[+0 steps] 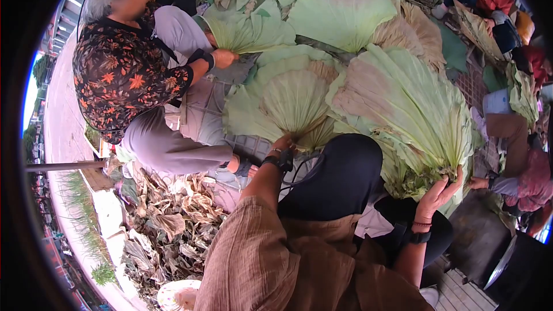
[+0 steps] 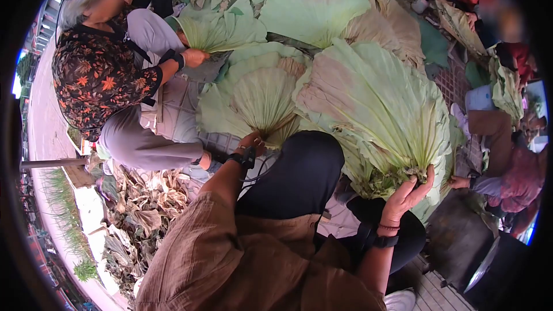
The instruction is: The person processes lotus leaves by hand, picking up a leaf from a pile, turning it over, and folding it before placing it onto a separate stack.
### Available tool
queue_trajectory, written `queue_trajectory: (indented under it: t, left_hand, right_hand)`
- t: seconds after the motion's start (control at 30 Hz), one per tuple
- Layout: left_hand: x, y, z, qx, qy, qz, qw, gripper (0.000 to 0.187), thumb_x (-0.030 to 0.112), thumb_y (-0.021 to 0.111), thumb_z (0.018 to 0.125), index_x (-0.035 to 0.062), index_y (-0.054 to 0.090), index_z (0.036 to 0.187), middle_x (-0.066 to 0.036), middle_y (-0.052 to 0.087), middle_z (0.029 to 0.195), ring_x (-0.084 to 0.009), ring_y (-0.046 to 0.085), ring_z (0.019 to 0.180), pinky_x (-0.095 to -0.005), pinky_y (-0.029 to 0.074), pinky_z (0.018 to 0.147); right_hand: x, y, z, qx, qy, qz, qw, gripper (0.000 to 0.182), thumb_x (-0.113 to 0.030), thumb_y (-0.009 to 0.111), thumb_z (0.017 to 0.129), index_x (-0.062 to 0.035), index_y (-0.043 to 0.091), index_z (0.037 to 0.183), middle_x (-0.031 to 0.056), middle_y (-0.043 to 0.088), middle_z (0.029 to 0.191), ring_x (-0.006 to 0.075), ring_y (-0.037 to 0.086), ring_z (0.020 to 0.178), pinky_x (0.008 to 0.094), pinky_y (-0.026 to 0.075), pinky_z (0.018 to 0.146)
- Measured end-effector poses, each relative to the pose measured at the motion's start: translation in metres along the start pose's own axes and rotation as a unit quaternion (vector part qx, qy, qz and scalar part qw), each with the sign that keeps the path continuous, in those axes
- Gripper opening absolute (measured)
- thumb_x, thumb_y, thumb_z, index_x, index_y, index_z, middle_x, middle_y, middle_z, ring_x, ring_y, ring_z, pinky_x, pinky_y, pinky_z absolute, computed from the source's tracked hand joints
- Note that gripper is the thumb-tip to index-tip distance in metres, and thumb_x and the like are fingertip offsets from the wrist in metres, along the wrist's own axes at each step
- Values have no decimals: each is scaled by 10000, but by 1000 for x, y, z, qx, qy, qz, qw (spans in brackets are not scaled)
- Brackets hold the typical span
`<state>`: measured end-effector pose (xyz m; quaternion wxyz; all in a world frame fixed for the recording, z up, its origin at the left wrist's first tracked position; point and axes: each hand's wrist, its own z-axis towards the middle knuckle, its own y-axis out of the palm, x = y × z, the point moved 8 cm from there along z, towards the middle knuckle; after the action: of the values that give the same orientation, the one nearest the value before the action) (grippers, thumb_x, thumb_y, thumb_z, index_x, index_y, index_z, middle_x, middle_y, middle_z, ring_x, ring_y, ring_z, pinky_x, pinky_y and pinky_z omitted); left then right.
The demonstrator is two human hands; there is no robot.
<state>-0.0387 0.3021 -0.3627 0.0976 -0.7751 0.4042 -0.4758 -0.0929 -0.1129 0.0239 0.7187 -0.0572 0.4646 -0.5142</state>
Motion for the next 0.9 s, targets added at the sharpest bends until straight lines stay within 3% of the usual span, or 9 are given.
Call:
queue_trajectory:
  t: [0.1,0.17,0.3,0.37,0.47,0.6,0.63,0.67,0.9]
  left_hand:
    - [-25,13,-4,50,-227,-418,879,253,250,534,849,86,518,1042,-83,630,892,-245,613,819,-356,495,691]
    - [10,-14,2,123,38,-4,992,264,311,533,852,84,558,985,-69,625,833,-232,608,737,-364,491,643]
    - [-72,34,64,64,-147,-278,947,290,350,584,803,89,595,928,-72,634,781,-244,610,691,-372,488,622]
    - [-74,35,63,76,-179,-259,946,404,346,674,705,148,624,1054,-128,661,1002,-313,630,950,-430,502,788]
    - [9,-19,20,81,-114,145,979,395,297,702,675,136,637,1030,-114,667,962,-327,638,884,-408,508,789]
    - [37,-62,18,227,-19,151,962,256,190,678,697,116,598,929,-90,651,854,-293,643,766,-387,537,687]
    - [31,-87,5,321,-85,-237,913,182,164,639,728,114,564,886,-77,634,819,-258,631,723,-389,538,617]
    - [30,-91,-5,352,-134,-587,716,112,137,601,760,112,529,843,-64,617,783,-222,619,681,-390,539,547]
    - [199,-237,-4,366,97,-551,744,143,59,595,786,127,502,871,-12,578,776,-144,594,647,-310,521,508]
  right_hand:
    - [2,-1,0,10,1,2,1000,452,-151,406,905,17,381,1324,173,429,1298,289,400,1190,374,266,1034]
    - [3,-3,-1,12,-2,-2,1000,452,-152,405,906,17,380,1325,172,427,1302,288,399,1192,374,264,1035]
    - [5,-2,-3,9,4,2,1000,456,-159,399,912,13,369,1334,171,416,1318,283,393,1199,374,262,1036]
    - [7,0,-2,8,9,13,1000,457,-161,396,914,12,365,1336,172,412,1322,281,392,1200,373,261,1037]
    - [10,-1,-1,5,16,20,1000,455,-173,395,926,14,359,1339,171,401,1332,279,386,1207,371,257,1039]
    - [10,0,3,9,-1,2,1000,453,-196,400,937,16,361,1336,175,407,1321,288,382,1213,381,255,1043]
    - [8,-2,0,6,-10,-14,1000,454,-201,402,939,15,362,1336,176,411,1317,293,381,1218,387,255,1044]
    - [11,-4,-1,19,-5,-10,1000,454,-201,402,939,15,362,1336,176,411,1317,293,381,1218,387,255,1044]
    - [12,-9,2,22,-12,-30,999,466,-187,430,883,23,393,1298,201,420,1315,352,380,1226,444,241,1052]
